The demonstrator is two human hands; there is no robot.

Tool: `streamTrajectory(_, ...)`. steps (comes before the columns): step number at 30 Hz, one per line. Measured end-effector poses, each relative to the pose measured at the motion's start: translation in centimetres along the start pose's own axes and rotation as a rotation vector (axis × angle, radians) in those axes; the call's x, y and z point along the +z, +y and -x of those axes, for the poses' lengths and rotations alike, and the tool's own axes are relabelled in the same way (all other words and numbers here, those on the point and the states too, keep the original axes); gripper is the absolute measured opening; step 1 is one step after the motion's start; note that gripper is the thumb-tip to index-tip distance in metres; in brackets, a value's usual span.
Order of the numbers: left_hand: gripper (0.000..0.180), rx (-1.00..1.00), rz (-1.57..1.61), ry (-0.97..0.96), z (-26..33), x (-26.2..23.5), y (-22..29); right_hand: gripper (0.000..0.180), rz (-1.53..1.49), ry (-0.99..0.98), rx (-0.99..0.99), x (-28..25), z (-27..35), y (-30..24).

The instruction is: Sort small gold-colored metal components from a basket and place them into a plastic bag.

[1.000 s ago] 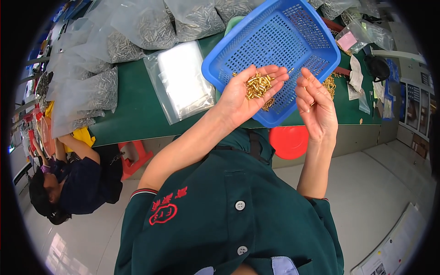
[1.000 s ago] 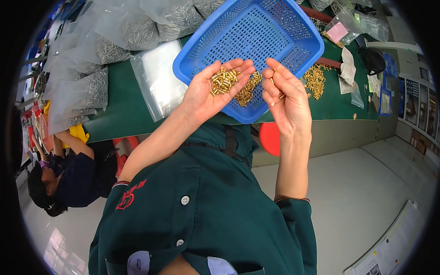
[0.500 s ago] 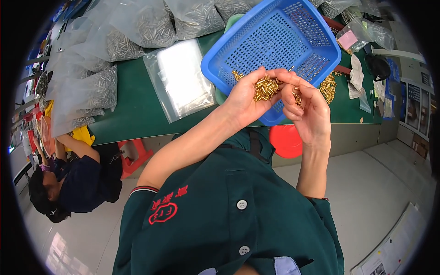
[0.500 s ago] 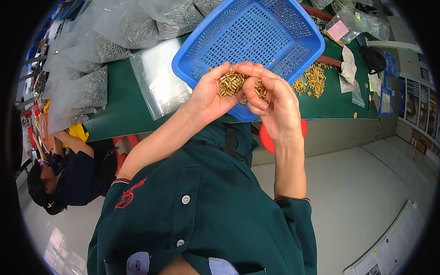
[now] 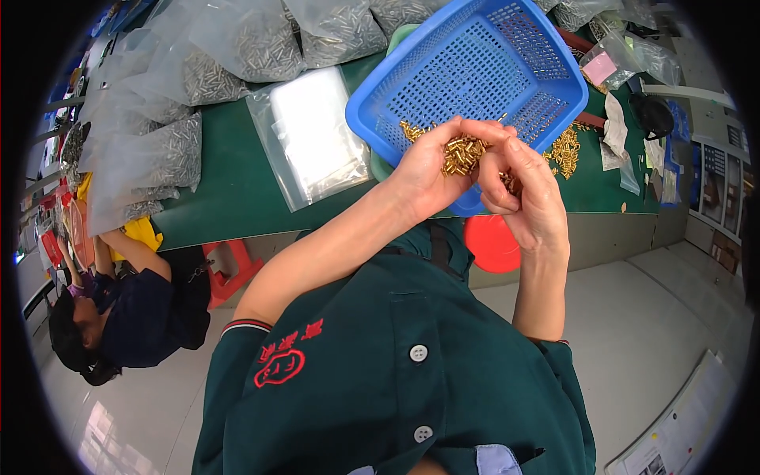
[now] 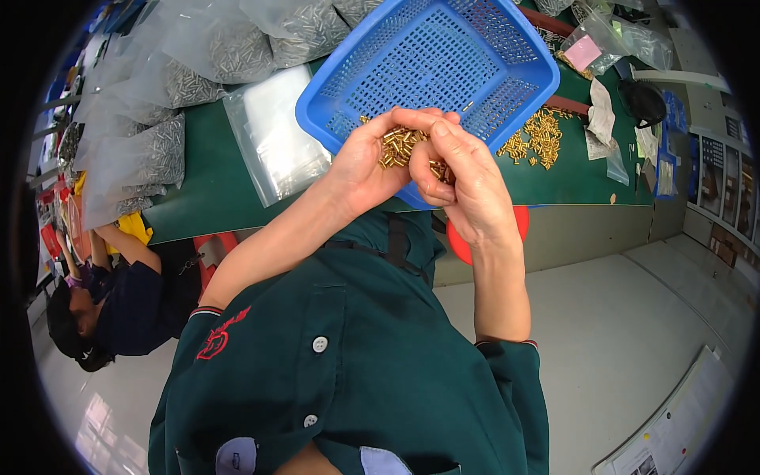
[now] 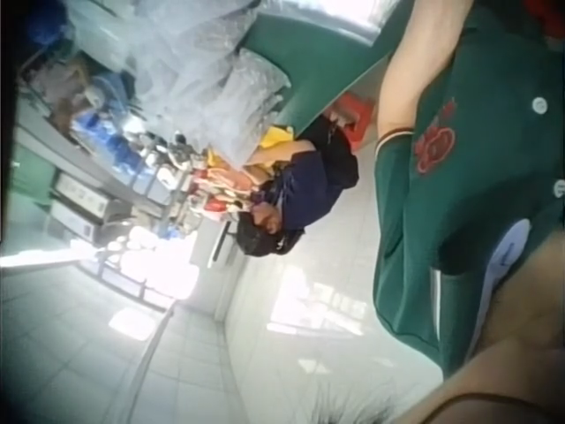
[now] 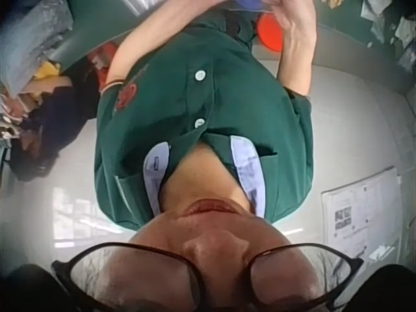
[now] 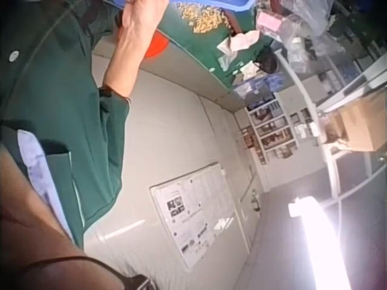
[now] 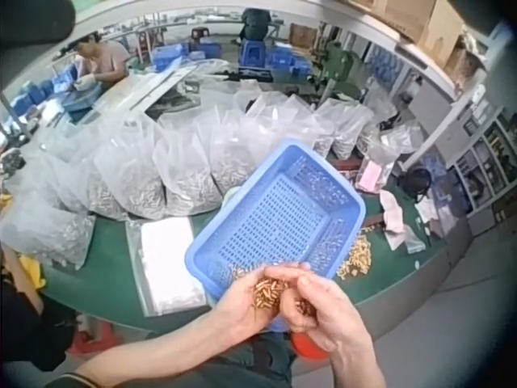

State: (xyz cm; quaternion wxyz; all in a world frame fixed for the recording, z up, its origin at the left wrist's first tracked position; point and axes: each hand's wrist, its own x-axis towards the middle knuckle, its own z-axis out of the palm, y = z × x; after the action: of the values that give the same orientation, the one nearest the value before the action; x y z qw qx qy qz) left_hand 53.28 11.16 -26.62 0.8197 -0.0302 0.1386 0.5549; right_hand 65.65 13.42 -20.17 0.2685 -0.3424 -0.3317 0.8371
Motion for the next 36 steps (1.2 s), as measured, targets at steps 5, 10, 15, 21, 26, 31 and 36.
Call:
streamTrajectory(5, 0.04, -0.024, 0.083, 0.131, 0.1, 0.1, 0.2, 0.037, -0.202, 0.215, -0.173, -1.0, -0.2, -1.6)
streamTrajectory(10, 0.04, 0.009, 0.05, 0.172, 0.0, 0.3, 0.3, 0.033, -0.134, 0.116, -0.165, -2.0, 0.0, -1.3)
streamTrajectory(15, 0.041, -0.01, 0.002, 0.143, -0.1, 0.1, 0.2, 0.032, -0.051, 0.019, -0.086, -1.0, -0.4, -0.5)
streamTrajectory(21, 0.04, -0.007, 0.013, 0.047, -0.2, -0.2, 0.1, 0.029, 0.053, 0.078, -0.039, 0.2, -0.4, -0.1)
streamTrajectory(26, 0.036, -0.022, 0.166, 0.004, 0.1, -0.5, 0.5, 0.027, -0.091, 0.177, -0.164, -1.0, -0.3, -0.5)
streamTrajectory(31, 0.037, 0.007, 0.035, 0.167, 0.1, -0.4, 0.6, 0.026, -0.048, 0.083, -0.088, -0.5, -0.3, -0.7)
streamTrajectory(36, 0.039, -0.008, 0.02, 0.046, 0.0, 0.1, 0.4, 0.029, 0.128, 0.068, -0.053, 0.0, -0.3, 0.4)
